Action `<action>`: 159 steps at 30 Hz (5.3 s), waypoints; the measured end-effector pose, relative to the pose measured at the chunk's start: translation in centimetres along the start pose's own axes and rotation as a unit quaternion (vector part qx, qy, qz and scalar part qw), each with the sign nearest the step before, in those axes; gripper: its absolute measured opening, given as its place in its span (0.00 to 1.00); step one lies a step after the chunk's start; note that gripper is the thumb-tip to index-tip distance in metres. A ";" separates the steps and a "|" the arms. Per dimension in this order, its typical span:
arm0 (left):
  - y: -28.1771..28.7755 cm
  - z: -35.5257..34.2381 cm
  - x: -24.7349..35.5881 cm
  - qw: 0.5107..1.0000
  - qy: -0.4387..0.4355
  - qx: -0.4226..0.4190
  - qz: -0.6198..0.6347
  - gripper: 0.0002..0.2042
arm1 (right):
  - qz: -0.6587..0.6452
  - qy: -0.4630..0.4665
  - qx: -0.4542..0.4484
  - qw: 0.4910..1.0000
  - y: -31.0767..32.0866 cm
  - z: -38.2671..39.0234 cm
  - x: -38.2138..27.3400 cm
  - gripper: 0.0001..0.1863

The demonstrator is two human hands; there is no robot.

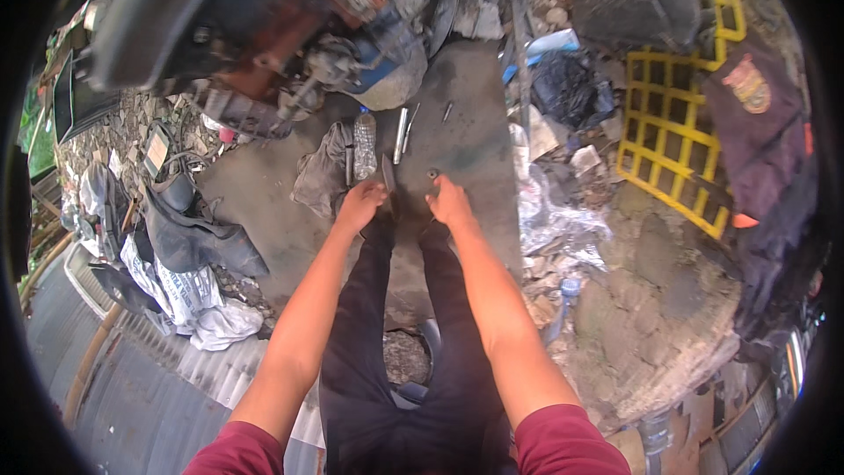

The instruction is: The person removes the bolts from the top of an engine block using a tool and then lifts the metal cylinder head off the engine.

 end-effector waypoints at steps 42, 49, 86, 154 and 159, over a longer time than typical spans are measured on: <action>10.4 17.4 35.2 0.931 -0.358 0.059 -0.049 0.10 | -0.787 -0.122 0.028 0.604 13.7 15.6 -14.7 0.16; 28.2 12.3 38.3 0.741 -0.359 0.528 0.207 0.12 | -0.750 0.008 0.035 0.660 17.3 16.2 -30.3 0.14; 26.7 9.2 40.4 0.728 -0.346 0.521 0.280 0.24 | 0.099 0.529 0.118 0.834 26.7 6.0 -59.3 0.11; 26.4 13.5 40.1 0.796 -0.390 0.395 0.241 0.15 | 0.064 0.523 0.351 0.774 30.6 -1.9 -56.7 0.11; 26.6 14.2 40.8 0.803 -0.371 0.398 0.243 0.15 | 0.064 0.516 0.360 0.775 30.5 -2.1 -56.6 0.11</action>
Point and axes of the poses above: each hand's wrist, its own z-axis away from the middle knuckle, its own y-axis out of the back of the hand, x = y × z, the point moved 4 cm from there along -z, towards the middle knuckle, and after that the axes turned 1 degree about y, right-handed, at the moved point
